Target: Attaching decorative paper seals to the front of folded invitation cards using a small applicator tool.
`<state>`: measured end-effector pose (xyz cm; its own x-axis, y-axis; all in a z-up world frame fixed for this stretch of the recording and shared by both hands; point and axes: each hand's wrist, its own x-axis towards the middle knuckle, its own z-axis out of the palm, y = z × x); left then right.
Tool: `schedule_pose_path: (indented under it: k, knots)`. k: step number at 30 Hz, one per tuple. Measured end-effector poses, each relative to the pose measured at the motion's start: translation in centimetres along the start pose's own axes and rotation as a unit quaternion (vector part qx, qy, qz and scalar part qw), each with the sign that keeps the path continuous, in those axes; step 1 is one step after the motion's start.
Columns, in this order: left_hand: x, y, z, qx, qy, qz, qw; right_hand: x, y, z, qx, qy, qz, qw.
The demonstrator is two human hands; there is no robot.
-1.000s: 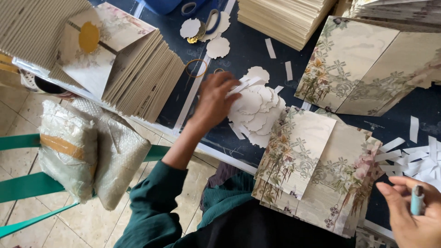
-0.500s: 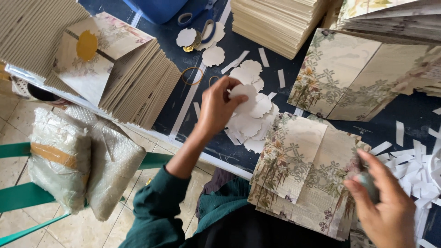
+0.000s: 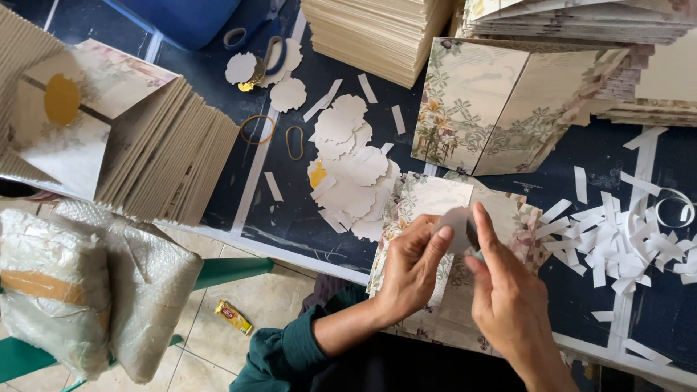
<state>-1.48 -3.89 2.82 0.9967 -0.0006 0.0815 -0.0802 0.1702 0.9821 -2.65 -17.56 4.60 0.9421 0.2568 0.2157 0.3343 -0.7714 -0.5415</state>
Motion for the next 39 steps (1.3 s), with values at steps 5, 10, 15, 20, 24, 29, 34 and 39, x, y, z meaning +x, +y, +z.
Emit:
schedule_pose_path:
  k: [5,10,15,20,24,29,34,39]
  knots:
    - [-0.1,-0.7,0.8,0.021,-0.028,0.013,0.999,-0.4,1.0,0.8,0.024,0.007,0.033,0.999]
    - [-0.5,-0.6,1.0,0.003,-0.042,-0.031,0.999,-0.7,3.9,-0.9,0.062,0.056,0.081,0.993]
    - [0.0,-1.0,0.5,-0.046,-0.019,-0.088,0.995,-1.5,6.3,-2.4,-0.199,0.095,0.189,0.957]
    - [0.1,0.5,1.2,0.069,-0.052,-0.046,0.995,-0.5,1.9,0.4,-0.099,0.18,-0.099,0.974]
    - [0.8,0.7,-0.5,0.221,-0.072,0.043,0.972,-0.6,3.4,-0.5,-0.03,0.228,-0.068,0.971]
    - [0.0,-1.8,-2.1,0.33,-0.016,0.08,0.94,-0.6,4.6,0.0,0.203,0.129,0.236,0.941]
    - [-1.1,-2.5,-2.4,0.315,0.001,0.088,0.945,-0.7,3.9,1.6,0.294,-0.013,0.266,0.918]
    - [-1.1,-3.2,-2.9,0.299,-0.002,0.05,0.953,-0.6,3.3,2.0,0.211,-0.053,0.268,0.939]
